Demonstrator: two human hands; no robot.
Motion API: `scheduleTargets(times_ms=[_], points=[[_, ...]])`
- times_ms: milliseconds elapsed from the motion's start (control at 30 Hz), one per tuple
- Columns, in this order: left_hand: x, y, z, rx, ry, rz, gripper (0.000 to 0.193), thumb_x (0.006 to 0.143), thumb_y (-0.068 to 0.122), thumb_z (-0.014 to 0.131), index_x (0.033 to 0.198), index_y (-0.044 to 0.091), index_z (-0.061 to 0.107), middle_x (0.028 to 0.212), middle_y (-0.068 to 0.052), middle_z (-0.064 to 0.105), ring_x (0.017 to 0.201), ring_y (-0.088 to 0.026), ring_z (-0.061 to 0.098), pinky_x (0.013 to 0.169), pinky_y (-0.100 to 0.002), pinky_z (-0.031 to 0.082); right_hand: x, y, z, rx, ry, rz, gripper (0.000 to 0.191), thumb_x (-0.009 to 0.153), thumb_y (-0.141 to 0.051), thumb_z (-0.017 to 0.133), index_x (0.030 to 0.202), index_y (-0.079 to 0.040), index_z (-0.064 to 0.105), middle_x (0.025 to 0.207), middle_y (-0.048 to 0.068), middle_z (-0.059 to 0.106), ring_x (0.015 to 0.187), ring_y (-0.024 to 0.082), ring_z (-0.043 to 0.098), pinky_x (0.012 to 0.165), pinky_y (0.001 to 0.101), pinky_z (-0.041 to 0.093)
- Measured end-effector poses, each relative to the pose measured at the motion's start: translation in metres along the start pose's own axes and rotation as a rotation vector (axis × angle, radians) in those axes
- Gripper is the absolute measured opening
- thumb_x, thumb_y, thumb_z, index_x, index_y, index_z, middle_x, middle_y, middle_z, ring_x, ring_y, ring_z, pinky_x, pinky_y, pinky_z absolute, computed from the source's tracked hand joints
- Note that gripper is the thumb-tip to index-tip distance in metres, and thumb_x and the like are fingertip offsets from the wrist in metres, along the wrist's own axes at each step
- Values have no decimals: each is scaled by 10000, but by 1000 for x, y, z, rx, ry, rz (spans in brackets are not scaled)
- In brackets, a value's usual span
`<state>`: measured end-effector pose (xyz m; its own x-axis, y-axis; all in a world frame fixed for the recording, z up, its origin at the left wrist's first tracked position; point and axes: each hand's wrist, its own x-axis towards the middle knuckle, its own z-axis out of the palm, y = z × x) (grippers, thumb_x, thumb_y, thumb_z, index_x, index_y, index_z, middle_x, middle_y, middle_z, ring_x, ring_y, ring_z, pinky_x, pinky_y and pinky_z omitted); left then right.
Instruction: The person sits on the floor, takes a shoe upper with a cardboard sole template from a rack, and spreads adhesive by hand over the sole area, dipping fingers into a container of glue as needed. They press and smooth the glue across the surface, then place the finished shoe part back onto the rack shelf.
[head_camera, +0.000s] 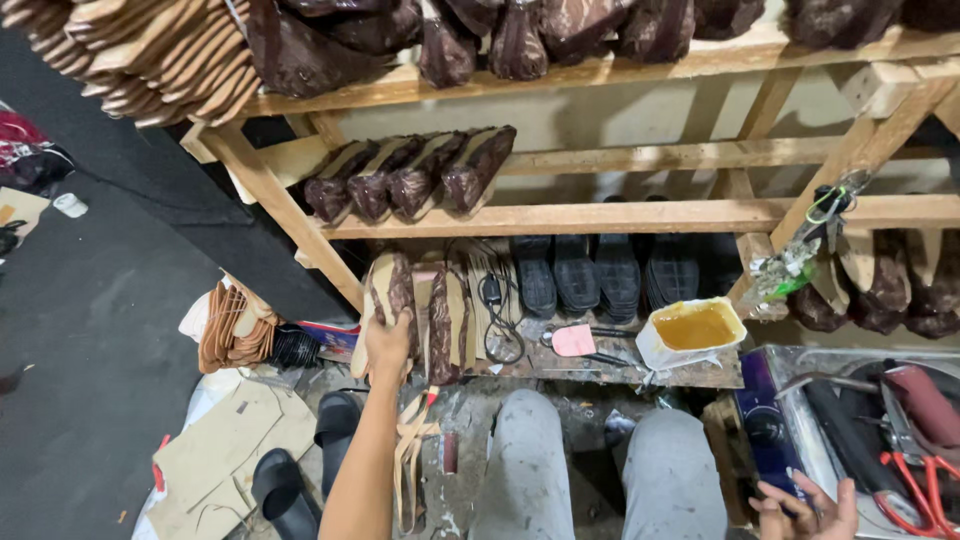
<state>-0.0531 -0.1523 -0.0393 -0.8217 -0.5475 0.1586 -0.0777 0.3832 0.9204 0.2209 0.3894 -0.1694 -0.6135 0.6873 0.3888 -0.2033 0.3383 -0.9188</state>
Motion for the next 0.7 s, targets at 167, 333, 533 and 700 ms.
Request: scheduleTargets(times_ms=[167,333,533,700], points=[[-16,4,-22,-575,-189,-346,573,867,291,743,1312,-45,607,1116,-189,702,904,-269,653,772,-459,499,-14,-59,39,151,-67,-26,822,1023,37,608,1704,-22,152,1341,294,510,994,274,675,827,407,602],[-32,1,-18,-124,-94,199,609,820,258,787,1310,-48,594,1141,-193,739,1001,-260,698,929,-394,515,-46,-122,91,223,-294,139,798,916,38,583,1635,-20,240,1286,227,583,955,224,673,790,374,591],[-71,18,-1,-119,-124,-86,578,824,296,797,1255,-49,625,1109,-183,738,969,-252,696,890,-377,543,-48,-198,150,175,-762,253,832,882,9,572,1619,-98,201,1140,162,694,896,217,735,861,341,585],[-195,73,-9,-766,-298,-114,644,903,277,764,1404,-60,538,1284,-148,672,1139,-226,643,997,-378,525,-51,-240,195,258,-928,193,1101,809,-35,739,1609,-134,-11,1437,153,477,1204,255,557,967,369,488]])
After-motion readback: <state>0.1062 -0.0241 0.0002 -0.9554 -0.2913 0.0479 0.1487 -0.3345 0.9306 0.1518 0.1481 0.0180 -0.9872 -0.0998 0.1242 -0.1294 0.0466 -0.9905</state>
